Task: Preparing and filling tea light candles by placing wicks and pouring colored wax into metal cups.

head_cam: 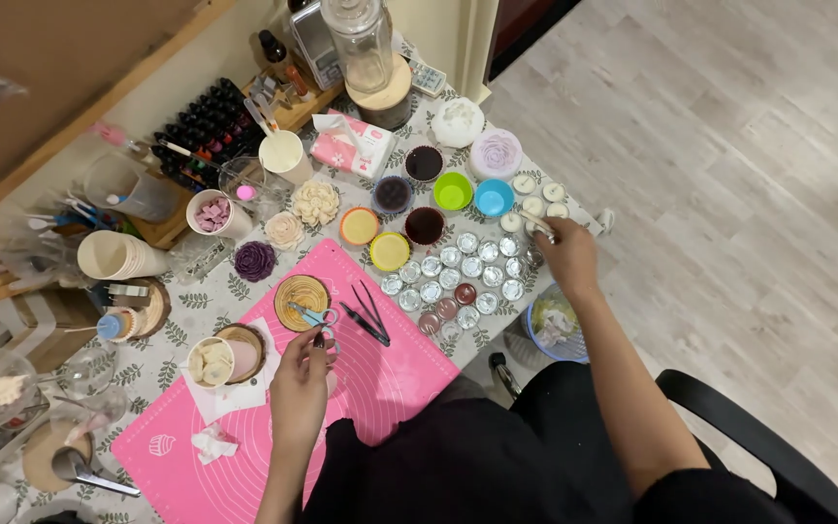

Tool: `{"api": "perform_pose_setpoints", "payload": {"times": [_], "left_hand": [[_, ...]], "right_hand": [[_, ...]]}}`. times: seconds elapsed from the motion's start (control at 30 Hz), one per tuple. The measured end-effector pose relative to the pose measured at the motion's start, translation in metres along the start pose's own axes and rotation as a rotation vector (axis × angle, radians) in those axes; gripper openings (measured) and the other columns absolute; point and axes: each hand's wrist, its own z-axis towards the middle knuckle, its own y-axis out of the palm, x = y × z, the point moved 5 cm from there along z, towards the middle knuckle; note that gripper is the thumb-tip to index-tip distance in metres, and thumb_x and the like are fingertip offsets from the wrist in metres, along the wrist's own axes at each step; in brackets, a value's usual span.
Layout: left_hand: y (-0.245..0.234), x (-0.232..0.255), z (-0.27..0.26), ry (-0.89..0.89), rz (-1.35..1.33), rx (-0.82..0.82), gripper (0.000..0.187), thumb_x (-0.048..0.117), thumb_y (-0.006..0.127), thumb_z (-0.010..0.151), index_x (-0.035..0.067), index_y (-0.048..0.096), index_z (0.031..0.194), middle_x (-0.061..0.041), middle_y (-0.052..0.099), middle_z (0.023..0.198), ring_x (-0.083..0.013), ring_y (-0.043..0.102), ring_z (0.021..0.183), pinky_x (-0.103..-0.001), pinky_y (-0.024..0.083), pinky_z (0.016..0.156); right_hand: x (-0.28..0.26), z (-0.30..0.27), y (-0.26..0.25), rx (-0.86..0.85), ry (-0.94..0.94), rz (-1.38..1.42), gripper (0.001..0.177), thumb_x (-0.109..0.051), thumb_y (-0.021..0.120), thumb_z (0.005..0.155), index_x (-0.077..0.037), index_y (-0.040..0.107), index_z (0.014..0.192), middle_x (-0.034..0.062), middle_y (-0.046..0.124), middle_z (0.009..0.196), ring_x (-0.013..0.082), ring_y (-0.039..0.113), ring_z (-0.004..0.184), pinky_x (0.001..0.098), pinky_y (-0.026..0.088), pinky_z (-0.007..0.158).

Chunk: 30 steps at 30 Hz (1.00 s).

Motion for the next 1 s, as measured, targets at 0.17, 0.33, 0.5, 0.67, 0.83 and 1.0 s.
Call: {"api": "perform_pose_setpoints", "payload": {"times": [0.17,0.33,0.5,0.67,0.83,1.0], "left_hand": [[-0.003,-0.008,0.001,0.044,0.055,0.022,0.039,0.024,0.053,0.100,0.007,0.061,0.135,-0.008,0.076,0.109,-0.0163,0.074,0.099,-0.030,0.057,0.082],[-0.003,-0.008,-0.005,0.055,0.089,0.049,0.039,0.024,0.057,0.098,0.009,0.062,0.133,-0.008,0.076,0.102,-0.0152,0.073,0.092,-0.030,0.058,0.076],[-0.010,-0.004,-0.014,0.075,0.102,0.082,0.038,0.027,0.060,0.098,0.008,0.065,0.131,-0.008,0.075,0.094,-0.0147,0.069,0.078,-0.030,0.054,0.068],[-0.011,-0.016,-0.012,0.089,0.117,0.091,0.037,0.025,0.061,0.097,0.008,0.065,0.130,-0.008,0.074,0.091,-0.0129,0.069,0.076,-0.028,0.054,0.069],[-0.006,0.002,-0.019,0.062,0.109,0.070,0.037,0.021,0.058,0.096,0.009,0.064,0.131,-0.006,0.073,0.091,-0.0131,0.068,0.073,-0.029,0.053,0.068],[-0.010,0.004,-0.018,0.077,0.093,0.076,0.035,0.019,0.058,0.096,0.007,0.064,0.129,-0.006,0.073,0.093,-0.0136,0.067,0.073,-0.030,0.054,0.069]], "right_hand": [[-0.022,0.021,0.028,0.004,-0.061,-0.018,0.029,-0.022,0.080,0.083,-0.009,0.078,0.110,0.0160,0.071,0.082,0.0313,0.069,0.073,0.0427,0.053,0.068],[-0.008,0.029,0.060,0.027,-0.084,0.025,0.025,-0.018,0.080,0.081,-0.006,0.077,0.102,0.0158,0.069,0.086,0.0303,0.067,0.074,0.0415,0.053,0.069],[0.006,0.022,0.059,0.067,0.040,0.138,0.016,-0.013,0.077,0.084,0.000,0.074,0.093,0.0131,0.064,0.086,0.0243,0.063,0.071,0.0378,0.052,0.069],[-0.009,0.018,0.053,0.054,0.179,0.195,0.022,-0.018,0.074,0.085,-0.002,0.074,0.099,0.0122,0.069,0.079,0.0213,0.065,0.067,0.0361,0.052,0.066],[0.006,0.036,0.071,0.086,0.248,0.219,0.029,-0.025,0.072,0.089,0.000,0.074,0.104,0.0152,0.074,0.082,0.0220,0.071,0.070,0.0366,0.054,0.068],[0.008,0.051,0.079,0.052,0.255,0.123,0.033,-0.026,0.072,0.084,0.000,0.078,0.105,0.0218,0.074,0.081,0.0305,0.073,0.072,0.0409,0.056,0.071]]}}
